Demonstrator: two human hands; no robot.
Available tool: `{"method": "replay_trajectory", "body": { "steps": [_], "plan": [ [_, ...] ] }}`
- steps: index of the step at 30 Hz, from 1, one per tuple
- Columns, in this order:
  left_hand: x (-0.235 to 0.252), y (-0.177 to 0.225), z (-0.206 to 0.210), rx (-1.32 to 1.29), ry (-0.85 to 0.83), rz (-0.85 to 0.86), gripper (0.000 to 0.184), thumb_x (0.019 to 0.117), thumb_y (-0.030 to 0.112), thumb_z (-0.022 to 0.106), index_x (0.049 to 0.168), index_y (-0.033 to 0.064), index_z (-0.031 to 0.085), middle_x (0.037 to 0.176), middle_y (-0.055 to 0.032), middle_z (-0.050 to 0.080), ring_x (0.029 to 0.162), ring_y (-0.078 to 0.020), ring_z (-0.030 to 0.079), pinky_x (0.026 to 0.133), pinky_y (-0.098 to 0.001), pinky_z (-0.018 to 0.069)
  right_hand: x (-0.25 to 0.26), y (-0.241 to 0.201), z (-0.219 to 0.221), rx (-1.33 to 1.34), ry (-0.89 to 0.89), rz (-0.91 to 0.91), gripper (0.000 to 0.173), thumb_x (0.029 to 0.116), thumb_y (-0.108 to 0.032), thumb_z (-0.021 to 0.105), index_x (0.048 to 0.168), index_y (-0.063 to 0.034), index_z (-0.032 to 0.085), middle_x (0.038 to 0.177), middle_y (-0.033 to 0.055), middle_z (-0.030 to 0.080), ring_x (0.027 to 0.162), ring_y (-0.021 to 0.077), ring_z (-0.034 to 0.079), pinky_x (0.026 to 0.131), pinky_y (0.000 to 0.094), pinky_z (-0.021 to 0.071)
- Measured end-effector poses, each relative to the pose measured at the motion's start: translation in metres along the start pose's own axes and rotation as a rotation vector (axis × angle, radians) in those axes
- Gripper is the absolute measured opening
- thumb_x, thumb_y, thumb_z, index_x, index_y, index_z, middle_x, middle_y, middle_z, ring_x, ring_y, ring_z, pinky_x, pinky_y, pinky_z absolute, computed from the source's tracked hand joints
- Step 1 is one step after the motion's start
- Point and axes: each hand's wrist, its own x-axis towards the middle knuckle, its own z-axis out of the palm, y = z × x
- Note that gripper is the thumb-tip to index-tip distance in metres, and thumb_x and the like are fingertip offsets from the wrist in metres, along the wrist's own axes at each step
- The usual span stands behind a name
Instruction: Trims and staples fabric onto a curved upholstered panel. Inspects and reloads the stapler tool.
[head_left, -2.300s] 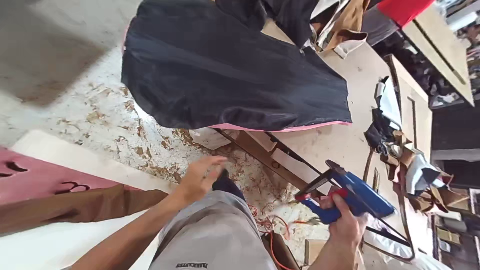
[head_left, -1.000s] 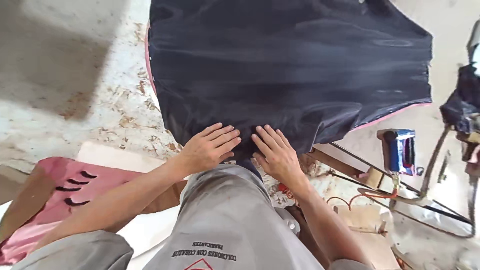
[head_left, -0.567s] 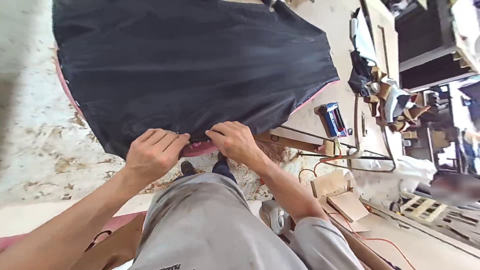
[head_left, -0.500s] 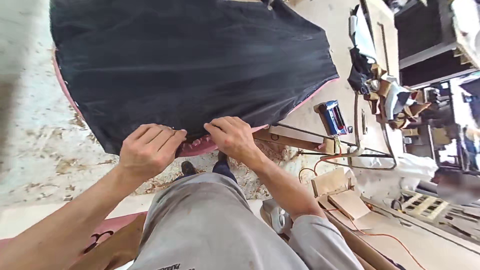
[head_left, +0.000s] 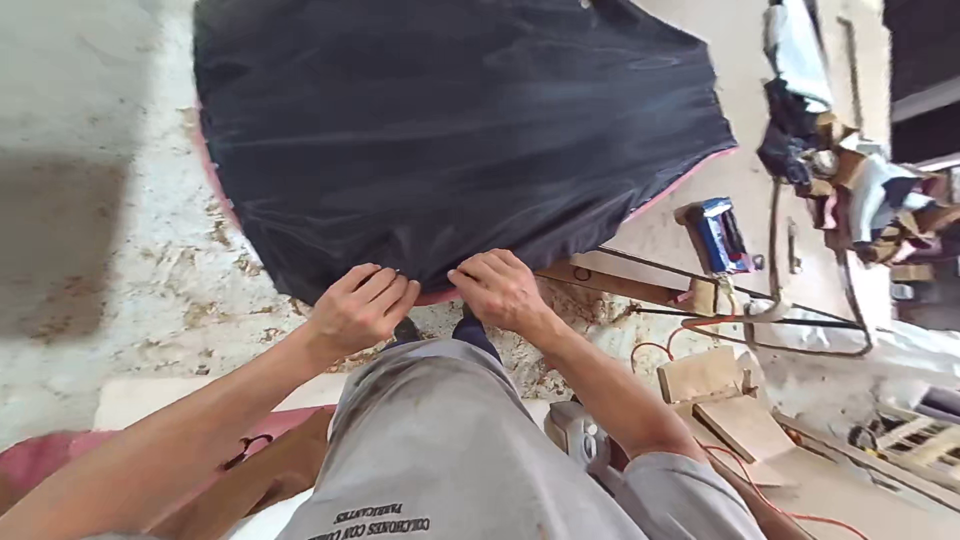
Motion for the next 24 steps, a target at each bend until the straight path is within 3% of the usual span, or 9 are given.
{"method": "replay_trajectory", "body": {
  "steps": [4, 7, 10, 14, 20, 22, 24],
  "plan": [
    [0.003, -0.004, -0.002, -0.034, 0.008, -0.007, 0.020, 0.1029, 0.004, 0.053, 0.117, 0.0007, 0.067, 0.098, -0.0167, 0.074, 0.094, -0.0332, 0.072, 0.086, -0.0477, 0.0563, 0.004, -0.001, -0.009, 0.011, -0.088, 0.010, 0.028, 0.1004, -0.027, 0.057, 0.115, -0.0129, 0.076, 0.105, 0.0047, 0.076, 0.101, 0.0211, 0.071, 0.093, 0.0401, 0.0557],
    [0.006, -0.009, -0.006, -0.043, 0.006, -0.017, 0.021, 0.1025, 0.005, 0.053, 0.116, 0.0015, 0.069, 0.096, -0.0158, 0.074, 0.095, -0.0330, 0.072, 0.088, -0.0476, 0.0556, 0.012, -0.001, -0.013, -0.024, -0.103, 0.007, 0.023, 0.1010, -0.012, 0.055, 0.108, -0.0118, 0.076, 0.098, 0.0048, 0.075, 0.094, 0.0211, 0.071, 0.084, 0.0378, 0.0567],
    [0.014, -0.015, -0.017, -0.034, 0.036, -0.026, 0.021, 0.1034, 0.008, 0.054, 0.118, 0.0019, 0.068, 0.098, -0.0164, 0.074, 0.096, -0.0337, 0.072, 0.089, -0.0483, 0.0554, 0.027, 0.001, -0.020, -0.094, 0.052, -0.030, 0.018, 0.0971, -0.005, 0.059, 0.096, -0.0094, 0.077, 0.090, 0.0056, 0.074, 0.087, 0.0215, 0.071, 0.077, 0.0362, 0.0564],
    [0.026, -0.021, -0.037, 0.024, 0.133, 0.004, 0.024, 0.1026, 0.007, 0.055, 0.121, 0.0024, 0.070, 0.102, -0.0158, 0.075, 0.100, -0.0326, 0.071, 0.093, -0.0461, 0.0532, 0.041, 0.002, -0.032, -0.171, 0.345, -0.049, 0.013, 0.0941, -0.006, 0.065, 0.093, -0.0069, 0.078, 0.090, 0.0083, 0.074, 0.088, 0.0228, 0.070, 0.079, 0.0366, 0.0554],
    [0.001, -0.008, -0.016, -0.048, -0.033, 0.040, 0.019, 0.1034, 0.004, 0.052, 0.114, 0.0008, 0.068, 0.096, -0.0161, 0.073, 0.096, -0.0328, 0.071, 0.097, -0.0498, 0.0532, -0.004, -0.019, 0.014, -0.072, 0.211, 0.029, 0.014, 0.0959, -0.008, 0.063, 0.098, -0.0080, 0.076, 0.094, 0.0075, 0.076, 0.090, 0.0227, 0.072, 0.076, 0.0371, 0.0581],
    [0.000, -0.001, -0.010, -0.062, -0.076, -0.021, 0.019, 0.1030, 0.012, 0.051, 0.106, 0.0022, 0.068, 0.094, -0.0143, 0.072, 0.096, -0.0317, 0.071, 0.098, -0.0501, 0.0523, -0.004, -0.019, 0.016, -0.048, 0.214, 0.051, 0.013, 0.0959, -0.007, 0.063, 0.097, -0.0075, 0.076, 0.093, 0.0079, 0.075, 0.089, 0.0230, 0.072, 0.074, 0.0369, 0.0583],
    [0.009, 0.006, -0.007, -0.070, -0.034, -0.103, 0.030, 0.1016, 0.030, 0.054, 0.106, 0.0052, 0.071, 0.097, -0.0115, 0.074, 0.097, -0.0288, 0.070, 0.098, -0.0476, 0.0507, -0.003, -0.018, 0.013, -0.051, 0.211, 0.048, 0.013, 0.0963, -0.006, 0.063, 0.096, -0.0067, 0.076, 0.092, 0.0081, 0.075, 0.088, 0.0231, 0.072, 0.073, 0.0365, 0.0583]
  ]
}}
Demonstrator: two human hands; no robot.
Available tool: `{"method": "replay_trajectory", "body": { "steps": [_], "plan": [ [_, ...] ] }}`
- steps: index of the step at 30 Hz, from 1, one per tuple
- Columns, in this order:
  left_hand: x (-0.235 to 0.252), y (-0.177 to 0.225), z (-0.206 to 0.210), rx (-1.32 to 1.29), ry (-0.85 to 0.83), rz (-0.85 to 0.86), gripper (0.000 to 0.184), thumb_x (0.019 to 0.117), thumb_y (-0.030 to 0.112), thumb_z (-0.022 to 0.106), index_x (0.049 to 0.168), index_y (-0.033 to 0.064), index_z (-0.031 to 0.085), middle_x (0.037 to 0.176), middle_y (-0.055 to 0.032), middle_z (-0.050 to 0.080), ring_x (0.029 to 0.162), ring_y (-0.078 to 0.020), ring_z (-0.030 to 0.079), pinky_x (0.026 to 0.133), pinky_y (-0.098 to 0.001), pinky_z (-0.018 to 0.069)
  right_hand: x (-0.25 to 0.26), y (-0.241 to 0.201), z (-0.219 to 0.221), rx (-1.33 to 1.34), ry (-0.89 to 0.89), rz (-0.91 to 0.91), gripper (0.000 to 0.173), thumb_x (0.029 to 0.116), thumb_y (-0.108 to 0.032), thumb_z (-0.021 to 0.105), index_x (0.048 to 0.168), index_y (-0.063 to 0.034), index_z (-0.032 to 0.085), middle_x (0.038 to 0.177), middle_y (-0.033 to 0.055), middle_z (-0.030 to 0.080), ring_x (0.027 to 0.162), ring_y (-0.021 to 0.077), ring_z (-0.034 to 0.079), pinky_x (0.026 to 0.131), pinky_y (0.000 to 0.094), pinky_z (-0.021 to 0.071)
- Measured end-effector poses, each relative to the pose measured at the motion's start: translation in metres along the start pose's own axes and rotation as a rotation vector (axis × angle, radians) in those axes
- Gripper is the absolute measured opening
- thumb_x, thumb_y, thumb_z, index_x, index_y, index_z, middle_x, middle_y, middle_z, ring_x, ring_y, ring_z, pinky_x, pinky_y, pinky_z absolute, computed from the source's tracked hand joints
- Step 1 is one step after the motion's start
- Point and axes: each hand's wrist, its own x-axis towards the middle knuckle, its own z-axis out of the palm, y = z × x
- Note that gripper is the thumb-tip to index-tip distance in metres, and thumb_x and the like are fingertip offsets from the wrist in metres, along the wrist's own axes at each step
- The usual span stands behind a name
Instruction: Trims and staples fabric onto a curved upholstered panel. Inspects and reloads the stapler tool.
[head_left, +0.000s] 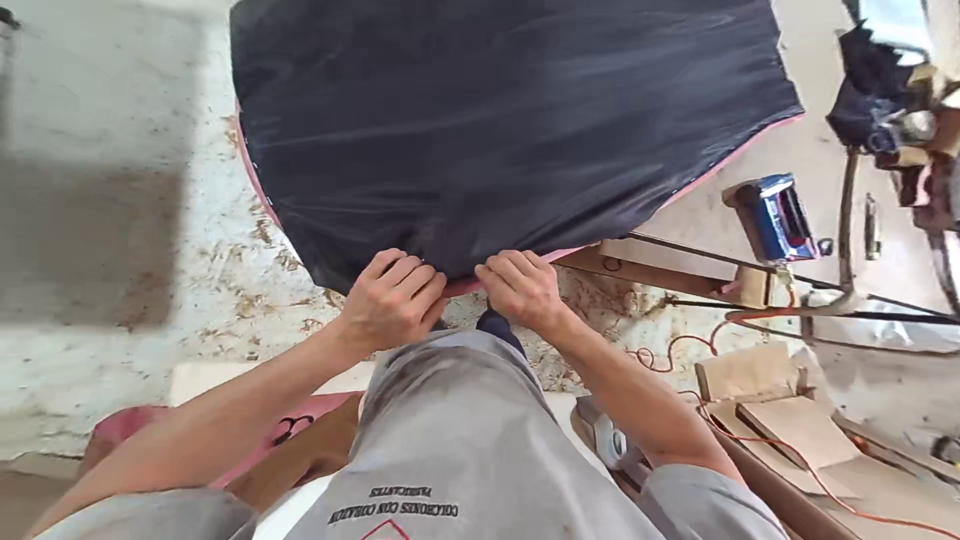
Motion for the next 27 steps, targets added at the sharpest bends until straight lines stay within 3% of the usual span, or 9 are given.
{"method": "replay_trajectory", "body": {
  "steps": [2, 4, 9, 11, 13, 16, 21, 24, 27],
  "plan": [
    [0.011, 0.008, 0.002, 0.005, 0.052, -0.028, 0.036, 0.1023, 0.037, 0.058, 0.115, 0.0072, 0.072, 0.105, -0.0102, 0.075, 0.100, -0.0267, 0.069, 0.099, -0.0451, 0.0493, 0.002, 0.002, -0.001, 0.003, -0.003, -0.015, 0.013, 0.0963, -0.006, 0.063, 0.095, -0.0057, 0.075, 0.090, 0.0085, 0.075, 0.087, 0.0235, 0.072, 0.073, 0.0360, 0.0584],
    [0.019, 0.014, 0.007, 0.023, 0.063, -0.008, 0.032, 0.1042, 0.031, 0.058, 0.121, 0.0074, 0.072, 0.109, -0.0106, 0.074, 0.101, -0.0267, 0.069, 0.099, -0.0440, 0.0494, 0.004, 0.001, 0.000, 0.007, 0.001, -0.020, 0.012, 0.0958, -0.007, 0.064, 0.093, -0.0053, 0.075, 0.090, 0.0085, 0.075, 0.086, 0.0234, 0.072, 0.072, 0.0354, 0.0583],
    [0.029, 0.013, 0.014, 0.006, 0.039, 0.030, 0.018, 0.1036, 0.009, 0.055, 0.111, 0.0020, 0.069, 0.095, -0.0151, 0.071, 0.090, -0.0324, 0.069, 0.092, -0.0488, 0.0517, 0.010, 0.004, -0.009, 0.013, -0.014, -0.026, 0.013, 0.0953, -0.006, 0.063, 0.094, -0.0063, 0.076, 0.089, 0.0080, 0.075, 0.085, 0.0225, 0.072, 0.072, 0.0353, 0.0583],
    [0.035, 0.012, 0.012, 0.018, 0.053, 0.022, 0.016, 0.1032, 0.008, 0.055, 0.108, 0.0003, 0.068, 0.092, -0.0167, 0.069, 0.087, -0.0340, 0.068, 0.090, -0.0499, 0.0515, 0.020, 0.017, -0.026, 0.085, -0.167, -0.051, 0.016, 0.0987, -0.007, 0.060, 0.100, -0.0078, 0.075, 0.094, 0.0077, 0.074, 0.088, 0.0233, 0.071, 0.072, 0.0361, 0.0577],
    [0.041, 0.010, 0.007, 0.042, 0.064, -0.003, 0.017, 0.1046, 0.011, 0.055, 0.107, 0.0005, 0.068, 0.091, -0.0166, 0.069, 0.087, -0.0344, 0.067, 0.089, -0.0497, 0.0512, 0.033, 0.045, -0.058, 0.146, -0.403, -0.033, 0.019, 0.1011, -0.013, 0.059, 0.111, -0.0135, 0.075, 0.106, 0.0057, 0.074, 0.099, 0.0229, 0.070, 0.079, 0.0381, 0.0583],
    [0.053, 0.004, -0.005, 0.056, 0.074, -0.059, 0.020, 0.1053, 0.017, 0.057, 0.108, 0.0022, 0.070, 0.091, -0.0159, 0.070, 0.088, -0.0338, 0.068, 0.089, -0.0495, 0.0506, 0.037, 0.115, -0.111, 0.087, -0.600, 0.064, 0.028, 0.0950, -0.013, 0.066, 0.122, -0.0161, 0.074, 0.117, 0.0075, 0.071, 0.111, 0.0259, 0.068, 0.089, 0.0431, 0.0589],
    [0.071, 0.003, -0.020, 0.087, 0.094, -0.113, 0.022, 0.1062, 0.019, 0.056, 0.107, 0.0033, 0.072, 0.089, -0.0152, 0.071, 0.087, -0.0331, 0.068, 0.091, -0.0488, 0.0498, 0.009, 0.221, -0.134, -0.046, -0.795, 0.107, 0.046, 0.0868, -0.016, 0.076, 0.131, -0.0128, 0.065, 0.120, 0.0133, 0.067, 0.109, 0.0354, 0.067, 0.080, 0.0525, 0.0581],
    [0.075, 0.005, -0.026, 0.107, 0.087, -0.101, 0.022, 0.1057, 0.018, 0.056, 0.108, 0.0032, 0.071, 0.090, -0.0152, 0.070, 0.088, -0.0334, 0.067, 0.092, -0.0488, 0.0489, -0.008, 0.241, -0.119, -0.093, -0.674, -0.001, 0.019, 0.0909, -0.014, 0.067, 0.108, -0.0059, 0.068, 0.100, 0.0146, 0.069, 0.089, 0.0359, 0.070, 0.064, 0.0504, 0.0561],
    [0.071, 0.006, -0.025, 0.128, 0.096, -0.024, 0.019, 0.1046, 0.016, 0.058, 0.110, 0.0020, 0.069, 0.090, -0.0163, 0.068, 0.088, -0.0342, 0.066, 0.094, -0.0489, 0.0486, -0.025, 0.239, -0.105, -0.231, -0.339, 0.001, 0.008, 0.0916, -0.007, 0.058, 0.088, -0.0027, 0.065, 0.081, 0.0152, 0.066, 0.069, 0.0336, 0.067, 0.051, 0.0446, 0.0510]
  ]
}}
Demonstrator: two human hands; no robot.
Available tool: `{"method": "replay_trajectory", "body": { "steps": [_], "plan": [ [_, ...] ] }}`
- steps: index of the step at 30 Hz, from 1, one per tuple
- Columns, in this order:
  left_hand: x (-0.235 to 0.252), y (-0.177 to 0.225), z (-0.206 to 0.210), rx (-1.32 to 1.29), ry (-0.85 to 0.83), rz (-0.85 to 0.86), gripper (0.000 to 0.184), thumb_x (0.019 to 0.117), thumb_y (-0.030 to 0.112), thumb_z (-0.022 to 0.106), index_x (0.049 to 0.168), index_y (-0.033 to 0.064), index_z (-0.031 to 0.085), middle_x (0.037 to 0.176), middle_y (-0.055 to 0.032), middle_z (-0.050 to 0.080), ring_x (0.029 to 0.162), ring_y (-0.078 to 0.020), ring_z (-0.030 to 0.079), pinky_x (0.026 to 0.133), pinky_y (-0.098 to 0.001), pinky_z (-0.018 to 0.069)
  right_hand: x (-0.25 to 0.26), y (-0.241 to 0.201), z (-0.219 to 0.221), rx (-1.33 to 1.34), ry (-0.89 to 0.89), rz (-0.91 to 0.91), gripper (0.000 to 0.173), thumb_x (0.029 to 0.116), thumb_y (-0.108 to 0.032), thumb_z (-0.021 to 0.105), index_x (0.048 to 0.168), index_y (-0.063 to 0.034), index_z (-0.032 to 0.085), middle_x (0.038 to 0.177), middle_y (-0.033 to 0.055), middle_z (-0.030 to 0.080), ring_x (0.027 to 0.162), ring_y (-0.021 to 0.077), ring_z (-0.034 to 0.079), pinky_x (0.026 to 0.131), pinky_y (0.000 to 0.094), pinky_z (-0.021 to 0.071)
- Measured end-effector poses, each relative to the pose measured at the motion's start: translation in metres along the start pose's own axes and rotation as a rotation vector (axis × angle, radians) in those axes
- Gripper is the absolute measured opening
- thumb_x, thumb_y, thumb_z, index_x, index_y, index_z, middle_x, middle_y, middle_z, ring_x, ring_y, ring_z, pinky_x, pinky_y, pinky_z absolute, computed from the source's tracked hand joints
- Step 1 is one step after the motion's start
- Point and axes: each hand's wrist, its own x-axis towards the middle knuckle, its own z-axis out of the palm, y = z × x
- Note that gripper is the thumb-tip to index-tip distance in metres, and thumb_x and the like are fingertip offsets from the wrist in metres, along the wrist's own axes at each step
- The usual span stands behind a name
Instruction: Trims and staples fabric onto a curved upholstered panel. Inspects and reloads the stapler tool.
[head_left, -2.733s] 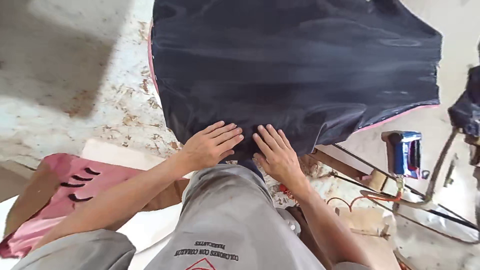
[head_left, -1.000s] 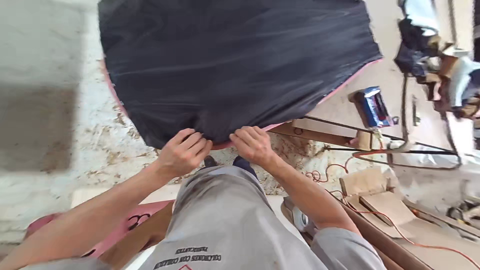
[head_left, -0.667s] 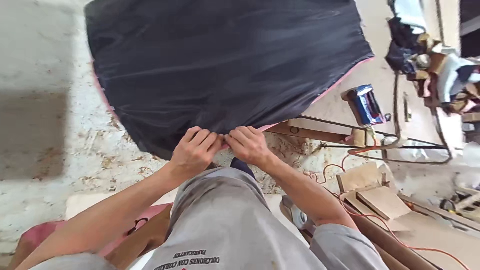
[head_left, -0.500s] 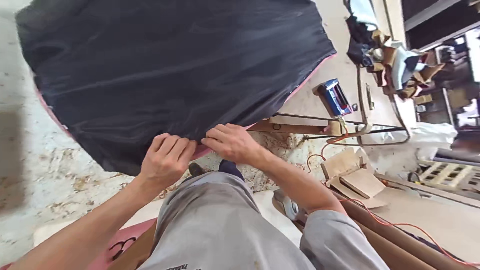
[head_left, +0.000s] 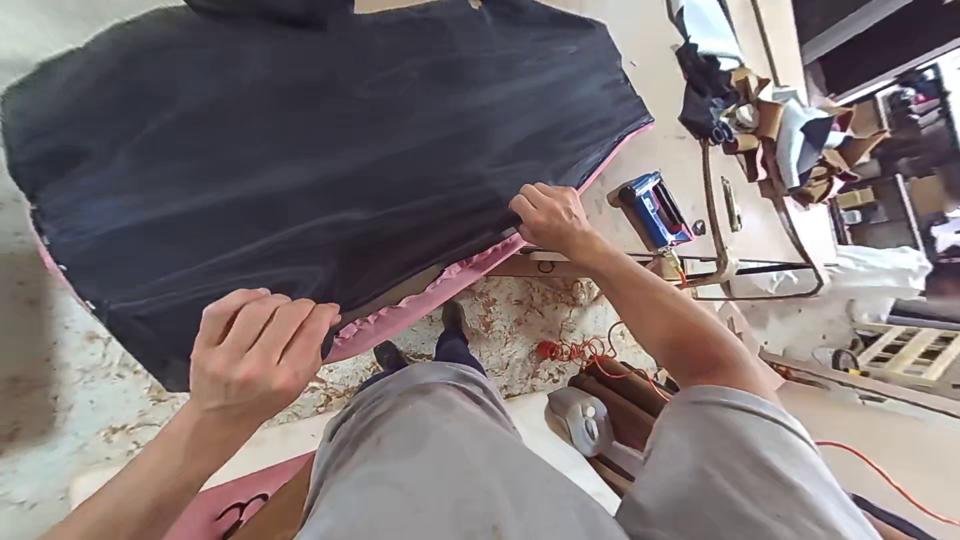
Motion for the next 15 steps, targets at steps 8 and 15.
{"method": "replay_trajectory", "body": {
  "steps": [8, 15],
  "plan": [
    [-0.036, 0.001, 0.027, -0.011, -0.084, 0.161, 0.017, 0.1026, 0.003, 0.053, 0.111, -0.0024, 0.066, 0.090, -0.0173, 0.066, 0.087, -0.0347, 0.064, 0.094, -0.0490, 0.0489, -0.058, -0.056, -0.009, 0.156, 0.012, 0.321, 0.032, 0.0909, -0.040, 0.068, 0.096, -0.0087, 0.073, 0.092, 0.0087, 0.073, 0.084, 0.0245, 0.071, 0.069, 0.0409, 0.0587],
    [-0.031, -0.004, 0.027, -0.044, -0.083, 0.128, 0.015, 0.1029, 0.006, 0.055, 0.108, -0.0010, 0.067, 0.087, -0.0163, 0.066, 0.085, -0.0345, 0.064, 0.096, -0.0487, 0.0480, -0.063, -0.058, -0.017, 0.162, 0.111, 0.392, 0.014, 0.0965, -0.020, 0.067, 0.098, -0.0078, 0.075, 0.096, 0.0088, 0.074, 0.089, 0.0217, 0.072, 0.075, 0.0356, 0.0603]
  ]
}}
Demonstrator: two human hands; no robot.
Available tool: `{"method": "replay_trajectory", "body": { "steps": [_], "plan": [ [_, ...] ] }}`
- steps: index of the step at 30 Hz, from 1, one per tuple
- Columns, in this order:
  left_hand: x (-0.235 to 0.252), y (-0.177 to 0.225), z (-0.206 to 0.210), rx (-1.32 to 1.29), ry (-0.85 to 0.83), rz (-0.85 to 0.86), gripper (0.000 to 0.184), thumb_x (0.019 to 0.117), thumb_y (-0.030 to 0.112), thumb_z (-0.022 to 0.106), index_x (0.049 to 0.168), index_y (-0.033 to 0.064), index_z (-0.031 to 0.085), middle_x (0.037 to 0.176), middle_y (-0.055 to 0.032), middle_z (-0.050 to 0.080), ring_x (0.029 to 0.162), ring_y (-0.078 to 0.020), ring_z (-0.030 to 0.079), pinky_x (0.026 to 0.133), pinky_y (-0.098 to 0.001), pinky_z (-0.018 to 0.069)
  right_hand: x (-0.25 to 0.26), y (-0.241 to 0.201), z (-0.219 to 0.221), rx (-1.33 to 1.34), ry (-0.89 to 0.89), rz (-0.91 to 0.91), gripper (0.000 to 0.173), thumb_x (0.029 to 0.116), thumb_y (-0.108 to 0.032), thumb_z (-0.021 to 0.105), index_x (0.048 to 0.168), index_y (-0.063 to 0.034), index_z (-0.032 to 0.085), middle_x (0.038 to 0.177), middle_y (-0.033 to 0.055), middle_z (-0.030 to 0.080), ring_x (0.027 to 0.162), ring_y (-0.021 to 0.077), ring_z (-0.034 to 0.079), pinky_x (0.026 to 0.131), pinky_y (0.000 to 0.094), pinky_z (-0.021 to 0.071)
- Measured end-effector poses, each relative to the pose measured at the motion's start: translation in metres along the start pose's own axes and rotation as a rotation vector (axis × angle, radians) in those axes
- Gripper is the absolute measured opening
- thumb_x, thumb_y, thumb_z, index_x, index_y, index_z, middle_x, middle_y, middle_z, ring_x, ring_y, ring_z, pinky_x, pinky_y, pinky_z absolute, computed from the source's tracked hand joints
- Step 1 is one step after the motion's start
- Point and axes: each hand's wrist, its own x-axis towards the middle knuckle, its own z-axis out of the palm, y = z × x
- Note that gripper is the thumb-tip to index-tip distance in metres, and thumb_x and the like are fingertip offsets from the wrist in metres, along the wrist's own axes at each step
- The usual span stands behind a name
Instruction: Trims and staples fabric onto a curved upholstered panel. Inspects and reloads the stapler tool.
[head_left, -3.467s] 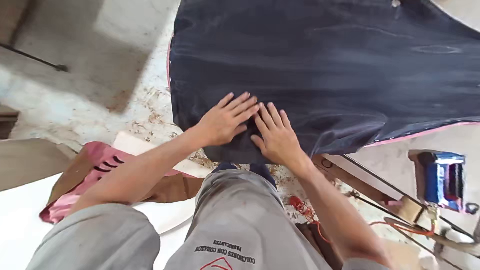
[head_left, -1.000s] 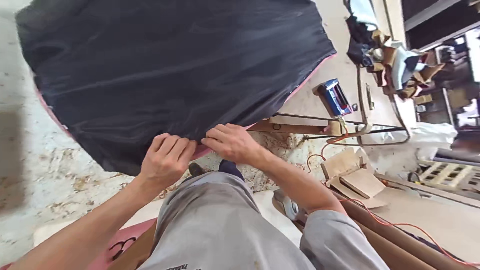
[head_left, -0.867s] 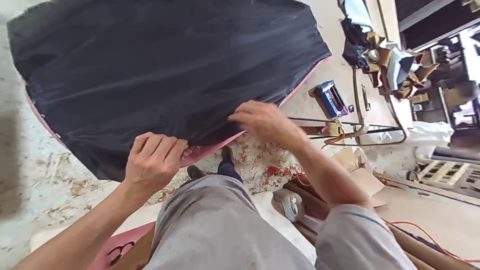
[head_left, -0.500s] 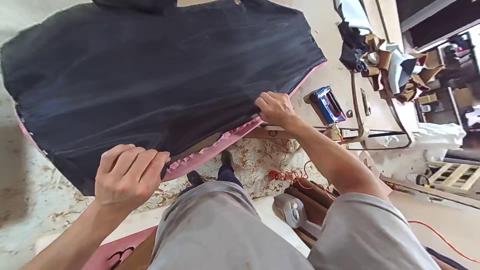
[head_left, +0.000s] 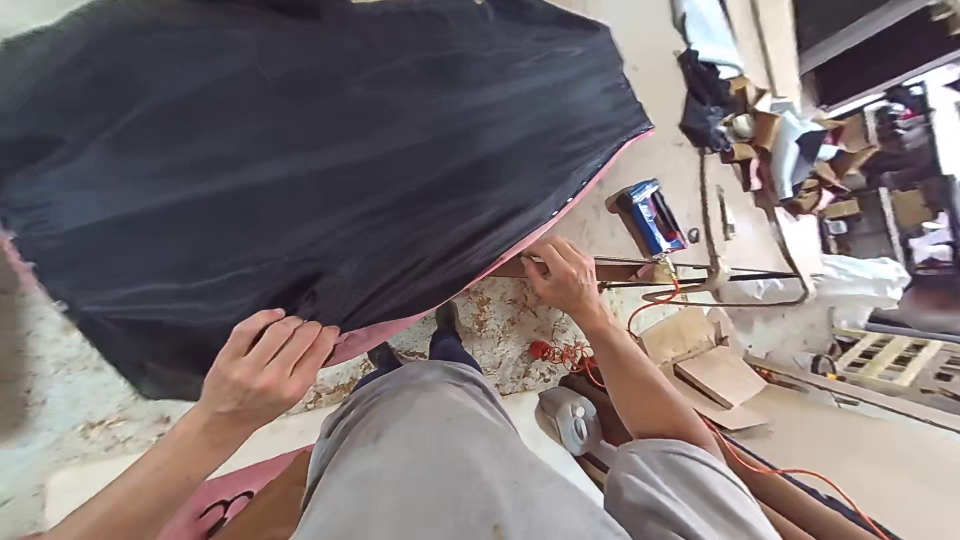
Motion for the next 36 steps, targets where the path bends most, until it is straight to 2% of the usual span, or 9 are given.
{"method": "replay_trajectory", "body": {
  "steps": [4, 8, 12, 15, 18, 23, 27, 31, 36],
  "plan": [
    [-0.001, -0.001, -0.004, 0.008, -0.012, -0.005, 0.014, 0.1030, 0.007, 0.055, 0.108, 0.0008, 0.066, 0.089, -0.0152, 0.066, 0.087, -0.0332, 0.064, 0.098, -0.0484, 0.0476, 0.036, -0.040, 0.006, 0.132, -0.155, -0.304, 0.018, 0.1001, -0.022, 0.064, 0.109, -0.0109, 0.075, 0.108, 0.0096, 0.073, 0.101, 0.0247, 0.070, 0.084, 0.0391, 0.0591],
    [0.003, -0.001, -0.008, 0.001, 0.004, -0.025, 0.014, 0.1032, 0.011, 0.057, 0.107, 0.0030, 0.067, 0.089, -0.0136, 0.067, 0.087, -0.0314, 0.065, 0.098, -0.0477, 0.0480, 0.068, -0.070, 0.019, 0.103, -0.326, -0.488, 0.028, 0.0990, -0.029, 0.064, 0.121, -0.0142, 0.071, 0.116, 0.0079, 0.069, 0.106, 0.0259, 0.066, 0.080, 0.0398, 0.0543],
    [0.009, -0.004, -0.015, 0.024, 0.024, -0.012, 0.014, 0.1033, 0.011, 0.057, 0.107, 0.0023, 0.067, 0.090, -0.0141, 0.067, 0.087, -0.0320, 0.065, 0.098, -0.0476, 0.0472, 0.073, -0.072, 0.037, 0.059, -0.053, -0.601, 0.012, 0.0990, -0.010, 0.058, 0.096, -0.0068, 0.070, 0.090, 0.0101, 0.070, 0.081, 0.0267, 0.067, 0.061, 0.0374, 0.0503],
    [0.012, -0.004, -0.019, 0.054, 0.017, 0.037, 0.015, 0.1037, 0.007, 0.053, 0.110, 0.0010, 0.066, 0.091, -0.0148, 0.067, 0.088, -0.0318, 0.065, 0.098, -0.0477, 0.0480, 0.060, -0.073, 0.046, 0.081, 0.160, -0.555, 0.010, 0.0970, -0.008, 0.062, 0.089, -0.0059, 0.068, 0.084, 0.0108, 0.069, 0.073, 0.0257, 0.066, 0.057, 0.0356, 0.0511],
    [0.002, 0.001, -0.008, 0.033, -0.038, 0.080, 0.016, 0.1042, 0.002, 0.050, 0.111, -0.0008, 0.064, 0.092, -0.0162, 0.067, 0.088, -0.0326, 0.066, 0.097, -0.0488, 0.0497, 0.039, -0.079, 0.059, 0.136, 0.013, -0.435, 0.013, 0.0970, -0.013, 0.062, 0.087, -0.0057, 0.068, 0.083, 0.0102, 0.068, 0.074, 0.0256, 0.067, 0.058, 0.0367, 0.0541],
    [-0.008, 0.001, 0.007, -0.012, -0.094, 0.093, 0.016, 0.1033, -0.001, 0.048, 0.108, -0.0012, 0.063, 0.091, -0.0164, 0.067, 0.088, -0.0326, 0.066, 0.097, -0.0485, 0.0507, 0.027, -0.087, 0.048, 0.177, -0.176, -0.302, 0.037, 0.0968, -0.043, 0.065, 0.087, -0.0085, 0.071, 0.082, 0.0072, 0.068, 0.074, 0.0230, 0.068, 0.059, 0.0367, 0.0540],
    [-0.007, 0.000, 0.009, -0.029, -0.098, 0.104, 0.016, 0.1042, 0.001, 0.048, 0.108, -0.0008, 0.064, 0.091, -0.0160, 0.068, 0.088, -0.0323, 0.067, 0.097, -0.0491, 0.0510, 0.016, -0.105, 0.041, 0.175, -0.008, -0.277, 0.018, 0.0978, -0.025, 0.066, 0.098, -0.0102, 0.075, 0.094, 0.0084, 0.072, 0.086, 0.0228, 0.069, 0.072, 0.0357, 0.0573],
    [-0.010, -0.001, 0.012, -0.025, -0.083, 0.111, 0.015, 0.1038, 0.002, 0.049, 0.106, -0.0004, 0.064, 0.090, -0.0150, 0.069, 0.090, -0.0310, 0.069, 0.097, -0.0483, 0.0522, 0.023, -0.157, 0.063, 0.212, 0.012, -0.275, 0.020, 0.1000, -0.024, 0.064, 0.114, -0.0182, 0.076, 0.108, 0.0067, 0.074, 0.107, 0.0239, 0.069, 0.091, 0.0410, 0.0554],
    [-0.011, -0.003, 0.015, -0.025, -0.050, 0.146, 0.016, 0.1032, 0.001, 0.050, 0.105, -0.0008, 0.066, 0.090, -0.0144, 0.069, 0.089, -0.0300, 0.068, 0.094, -0.0446, 0.0529, 0.025, -0.196, 0.100, 0.267, 0.020, -0.278, 0.021, 0.0977, -0.014, 0.060, 0.108, -0.0170, 0.078, 0.105, 0.0040, 0.075, 0.104, 0.0218, 0.069, 0.094, 0.0403, 0.0539]
  ]
}}
